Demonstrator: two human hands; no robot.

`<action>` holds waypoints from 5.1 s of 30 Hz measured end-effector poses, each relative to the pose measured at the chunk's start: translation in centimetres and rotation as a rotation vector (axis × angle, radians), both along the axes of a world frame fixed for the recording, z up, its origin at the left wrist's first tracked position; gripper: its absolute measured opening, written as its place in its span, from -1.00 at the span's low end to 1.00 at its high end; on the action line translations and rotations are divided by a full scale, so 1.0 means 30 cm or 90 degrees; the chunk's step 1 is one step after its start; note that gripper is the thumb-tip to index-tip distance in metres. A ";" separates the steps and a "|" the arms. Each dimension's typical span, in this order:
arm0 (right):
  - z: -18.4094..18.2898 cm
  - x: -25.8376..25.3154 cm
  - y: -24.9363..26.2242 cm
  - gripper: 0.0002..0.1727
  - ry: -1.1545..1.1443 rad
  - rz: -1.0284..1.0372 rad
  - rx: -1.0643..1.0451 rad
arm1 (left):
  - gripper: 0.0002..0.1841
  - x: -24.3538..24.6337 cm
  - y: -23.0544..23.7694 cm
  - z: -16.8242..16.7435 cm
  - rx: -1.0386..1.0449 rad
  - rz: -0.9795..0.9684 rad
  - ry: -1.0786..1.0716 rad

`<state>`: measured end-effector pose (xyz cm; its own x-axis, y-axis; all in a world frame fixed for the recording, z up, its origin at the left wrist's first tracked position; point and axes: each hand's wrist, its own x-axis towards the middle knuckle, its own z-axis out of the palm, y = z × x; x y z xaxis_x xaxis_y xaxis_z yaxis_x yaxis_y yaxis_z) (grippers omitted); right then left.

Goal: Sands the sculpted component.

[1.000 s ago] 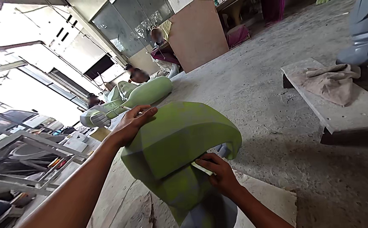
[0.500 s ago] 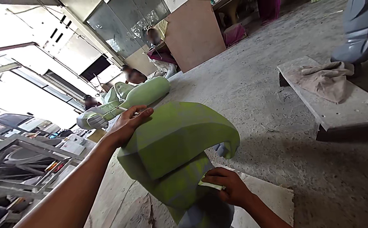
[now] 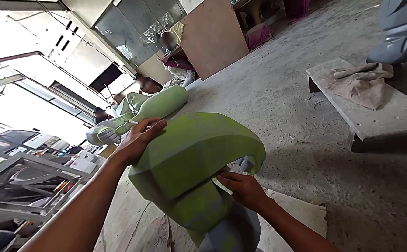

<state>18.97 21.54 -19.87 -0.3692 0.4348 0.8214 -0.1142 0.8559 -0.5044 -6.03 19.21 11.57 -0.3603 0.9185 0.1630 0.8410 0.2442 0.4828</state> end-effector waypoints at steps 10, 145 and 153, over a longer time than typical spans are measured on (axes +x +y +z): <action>-0.054 0.027 0.027 -0.59 0.087 -0.004 -0.018 | -0.31 -0.008 0.007 0.004 0.002 -0.009 0.011; -0.133 0.056 -0.037 -0.53 0.047 0.177 -0.093 | -0.42 -0.048 -0.077 -0.047 0.042 0.037 -0.022; -0.202 0.055 -0.081 -0.52 0.083 0.179 -0.125 | -0.43 -0.043 -0.068 -0.041 0.045 0.037 -0.034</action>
<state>20.62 19.11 -25.93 -0.3942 0.4845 0.7809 -0.4059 0.6705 -0.6210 -7.32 17.18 10.34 -0.4231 0.8824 0.2058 0.7989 0.2561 0.5442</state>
